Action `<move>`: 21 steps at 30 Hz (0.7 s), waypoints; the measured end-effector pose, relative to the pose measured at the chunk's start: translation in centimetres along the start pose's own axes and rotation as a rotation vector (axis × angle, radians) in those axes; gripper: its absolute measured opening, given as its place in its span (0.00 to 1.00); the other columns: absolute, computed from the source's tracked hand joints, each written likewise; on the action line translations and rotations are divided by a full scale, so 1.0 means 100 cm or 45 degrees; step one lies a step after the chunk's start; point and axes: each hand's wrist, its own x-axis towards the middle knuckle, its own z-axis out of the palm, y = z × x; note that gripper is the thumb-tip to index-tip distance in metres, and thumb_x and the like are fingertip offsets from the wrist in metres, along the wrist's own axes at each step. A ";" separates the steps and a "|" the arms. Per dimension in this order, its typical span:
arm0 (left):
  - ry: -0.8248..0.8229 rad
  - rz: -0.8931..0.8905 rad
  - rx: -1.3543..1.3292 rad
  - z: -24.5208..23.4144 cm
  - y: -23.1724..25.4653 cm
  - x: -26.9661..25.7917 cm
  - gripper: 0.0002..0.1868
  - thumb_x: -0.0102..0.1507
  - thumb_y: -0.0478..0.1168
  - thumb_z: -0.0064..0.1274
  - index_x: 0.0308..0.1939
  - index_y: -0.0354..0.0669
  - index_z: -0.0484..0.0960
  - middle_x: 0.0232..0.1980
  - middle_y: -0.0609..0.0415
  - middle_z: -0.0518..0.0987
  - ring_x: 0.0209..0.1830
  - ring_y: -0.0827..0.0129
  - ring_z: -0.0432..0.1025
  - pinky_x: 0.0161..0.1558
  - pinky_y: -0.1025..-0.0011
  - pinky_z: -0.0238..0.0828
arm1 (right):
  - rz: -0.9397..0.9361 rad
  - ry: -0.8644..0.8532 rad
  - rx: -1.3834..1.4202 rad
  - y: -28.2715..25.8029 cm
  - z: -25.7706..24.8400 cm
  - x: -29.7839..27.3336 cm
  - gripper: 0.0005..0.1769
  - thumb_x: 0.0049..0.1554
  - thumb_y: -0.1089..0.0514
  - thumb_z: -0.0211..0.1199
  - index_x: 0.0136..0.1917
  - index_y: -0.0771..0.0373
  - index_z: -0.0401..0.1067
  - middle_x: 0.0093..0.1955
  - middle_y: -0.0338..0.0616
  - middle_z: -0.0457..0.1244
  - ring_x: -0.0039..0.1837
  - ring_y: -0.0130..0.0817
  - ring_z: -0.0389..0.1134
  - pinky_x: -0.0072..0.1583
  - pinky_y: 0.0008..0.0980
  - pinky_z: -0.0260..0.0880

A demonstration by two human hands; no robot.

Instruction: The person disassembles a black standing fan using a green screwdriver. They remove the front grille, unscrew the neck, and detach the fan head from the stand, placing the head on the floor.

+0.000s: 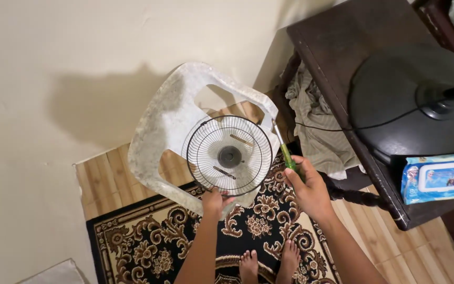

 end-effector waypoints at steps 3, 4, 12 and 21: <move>0.026 -0.073 -0.149 0.014 -0.013 0.032 0.16 0.72 0.35 0.36 0.60 0.26 0.65 0.52 0.37 0.75 0.45 0.52 0.77 0.41 0.62 0.80 | -0.058 -0.002 -0.168 0.008 -0.002 0.007 0.19 0.62 0.60 0.58 0.66 0.64 0.67 0.41 0.38 0.66 0.44 0.22 0.65 0.49 0.24 0.67; 0.040 -0.091 -0.157 0.020 -0.017 0.047 0.17 0.72 0.35 0.35 0.60 0.26 0.66 0.53 0.37 0.76 0.46 0.52 0.77 0.42 0.62 0.80 | -0.057 -0.016 -0.136 0.011 -0.003 0.010 0.19 0.62 0.59 0.58 0.66 0.64 0.67 0.42 0.38 0.65 0.44 0.23 0.65 0.49 0.24 0.67; -0.076 -0.165 -0.303 0.009 -0.070 0.131 0.21 0.69 0.40 0.45 0.64 0.33 0.69 0.56 0.46 0.76 0.48 0.57 0.76 0.47 0.57 0.80 | -0.104 0.009 -0.167 0.019 -0.035 0.022 0.20 0.62 0.57 0.60 0.66 0.64 0.67 0.43 0.40 0.66 0.47 0.26 0.68 0.52 0.28 0.70; -0.155 0.399 0.853 0.106 -0.003 -0.014 0.29 0.66 0.48 0.53 0.64 0.33 0.67 0.53 0.40 0.80 0.42 0.53 0.78 0.39 0.61 0.77 | -0.046 0.119 -0.473 -0.070 -0.164 -0.094 0.22 0.58 0.52 0.63 0.64 0.58 0.72 0.51 0.41 0.72 0.53 0.27 0.69 0.57 0.31 0.70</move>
